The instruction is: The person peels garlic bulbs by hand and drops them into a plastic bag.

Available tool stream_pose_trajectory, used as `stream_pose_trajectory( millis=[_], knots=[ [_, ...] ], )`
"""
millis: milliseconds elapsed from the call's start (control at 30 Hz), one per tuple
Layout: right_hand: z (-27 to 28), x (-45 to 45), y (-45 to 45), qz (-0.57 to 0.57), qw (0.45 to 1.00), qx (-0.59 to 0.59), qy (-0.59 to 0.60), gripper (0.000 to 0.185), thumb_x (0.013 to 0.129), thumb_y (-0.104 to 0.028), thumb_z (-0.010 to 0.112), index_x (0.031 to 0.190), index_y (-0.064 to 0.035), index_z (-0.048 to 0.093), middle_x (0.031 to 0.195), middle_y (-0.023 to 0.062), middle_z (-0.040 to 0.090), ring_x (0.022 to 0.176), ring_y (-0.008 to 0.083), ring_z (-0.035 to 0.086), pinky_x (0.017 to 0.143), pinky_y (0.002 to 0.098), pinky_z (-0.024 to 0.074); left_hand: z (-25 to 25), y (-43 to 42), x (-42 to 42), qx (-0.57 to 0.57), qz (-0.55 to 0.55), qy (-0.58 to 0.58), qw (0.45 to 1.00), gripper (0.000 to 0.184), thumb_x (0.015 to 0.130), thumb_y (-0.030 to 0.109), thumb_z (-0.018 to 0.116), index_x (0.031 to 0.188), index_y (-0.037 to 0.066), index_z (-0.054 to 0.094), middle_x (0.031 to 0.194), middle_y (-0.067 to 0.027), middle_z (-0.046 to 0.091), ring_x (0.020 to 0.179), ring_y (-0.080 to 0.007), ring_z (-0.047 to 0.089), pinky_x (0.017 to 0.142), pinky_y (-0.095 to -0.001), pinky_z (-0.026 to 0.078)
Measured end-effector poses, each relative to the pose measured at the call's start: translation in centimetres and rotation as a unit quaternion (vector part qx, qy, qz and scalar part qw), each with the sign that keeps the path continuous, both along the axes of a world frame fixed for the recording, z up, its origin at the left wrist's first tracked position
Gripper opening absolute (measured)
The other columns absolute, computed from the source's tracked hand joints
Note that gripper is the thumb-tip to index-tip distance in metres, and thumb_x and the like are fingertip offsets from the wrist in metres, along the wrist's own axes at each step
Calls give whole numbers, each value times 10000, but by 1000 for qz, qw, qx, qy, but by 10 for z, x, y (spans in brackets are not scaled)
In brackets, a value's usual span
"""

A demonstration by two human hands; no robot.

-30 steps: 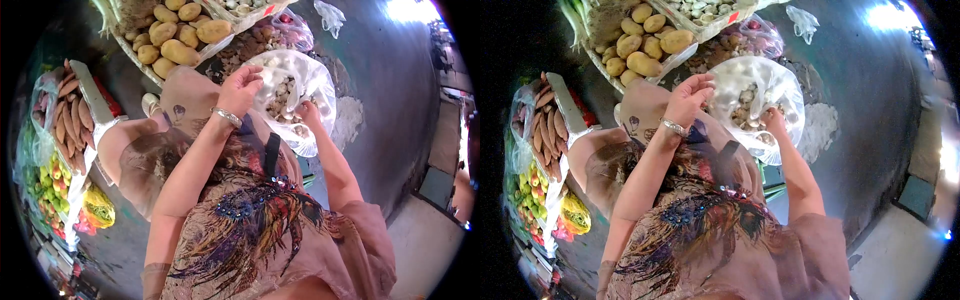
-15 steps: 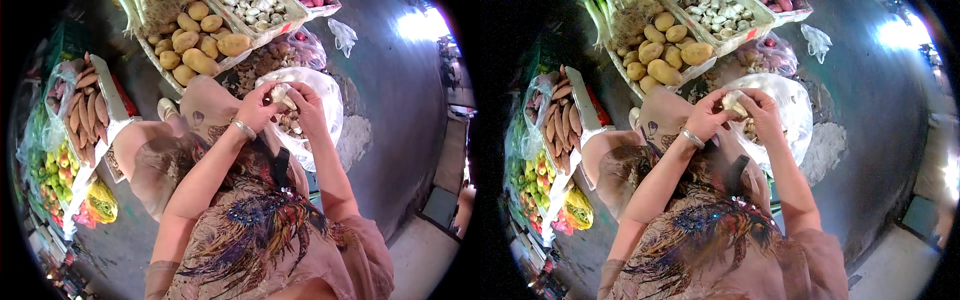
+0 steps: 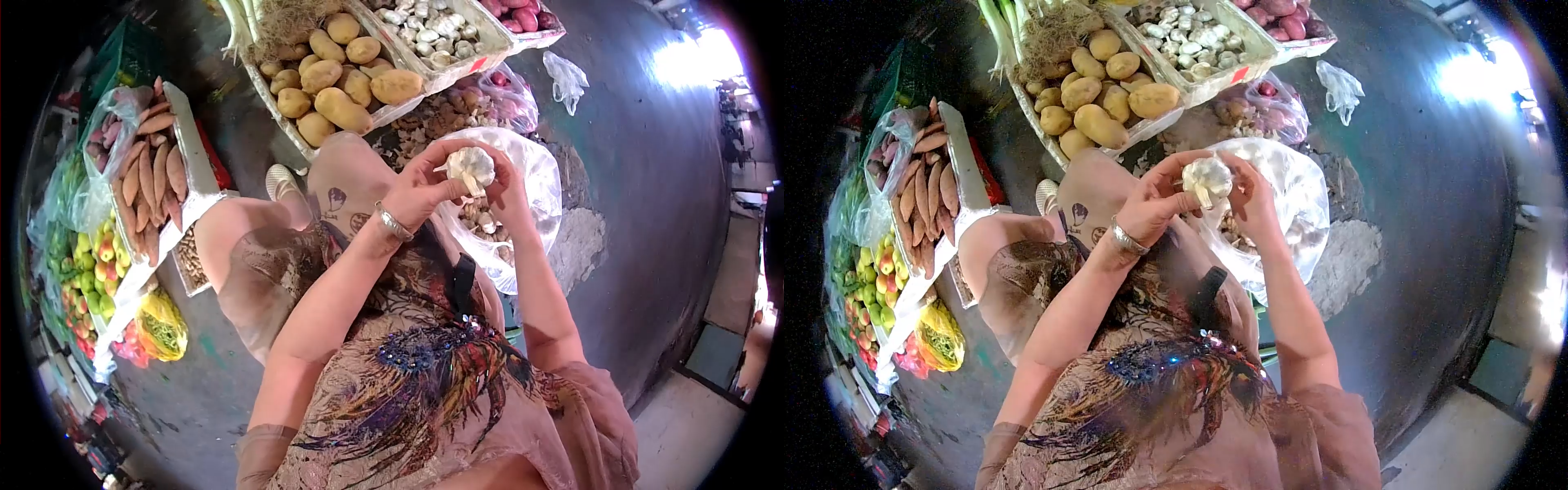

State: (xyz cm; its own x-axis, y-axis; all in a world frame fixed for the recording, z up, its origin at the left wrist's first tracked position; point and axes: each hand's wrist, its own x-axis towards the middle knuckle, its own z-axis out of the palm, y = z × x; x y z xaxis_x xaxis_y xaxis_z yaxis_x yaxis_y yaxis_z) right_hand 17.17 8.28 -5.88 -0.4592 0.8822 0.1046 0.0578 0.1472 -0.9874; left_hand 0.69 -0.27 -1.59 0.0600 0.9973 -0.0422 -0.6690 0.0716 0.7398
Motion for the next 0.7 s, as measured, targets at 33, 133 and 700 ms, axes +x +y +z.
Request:
stream_pose_trajectory(
  millis=[33,133,700],
  knots=[
    [5,2,2,-16,999,-39,-33,327,843,86,458,1120,-15,600,939,65,649,925,126,588,821,252,458,0,-1,2,1,5,-1,1000,494,827,25,652,1291,47,483,1189,-41,559,1012,-129,562,848,-265,480],
    [35,-1,9,-37,994,-92,-49,293,882,-62,567,1170,-32,608,922,39,640,904,109,574,791,245,459,-7,3,5,9,30,56,998,550,808,9,657,1314,46,446,1165,-49,561,1004,-135,560,873,-274,466],
    [42,-13,0,-21,965,-239,107,106,905,-125,604,853,-35,629,765,-11,605,662,51,539,564,206,452,-14,3,5,-16,45,92,995,414,790,-40,659,1183,15,540,1074,-58,620,968,-129,583,854,-264,480]
  ],
)
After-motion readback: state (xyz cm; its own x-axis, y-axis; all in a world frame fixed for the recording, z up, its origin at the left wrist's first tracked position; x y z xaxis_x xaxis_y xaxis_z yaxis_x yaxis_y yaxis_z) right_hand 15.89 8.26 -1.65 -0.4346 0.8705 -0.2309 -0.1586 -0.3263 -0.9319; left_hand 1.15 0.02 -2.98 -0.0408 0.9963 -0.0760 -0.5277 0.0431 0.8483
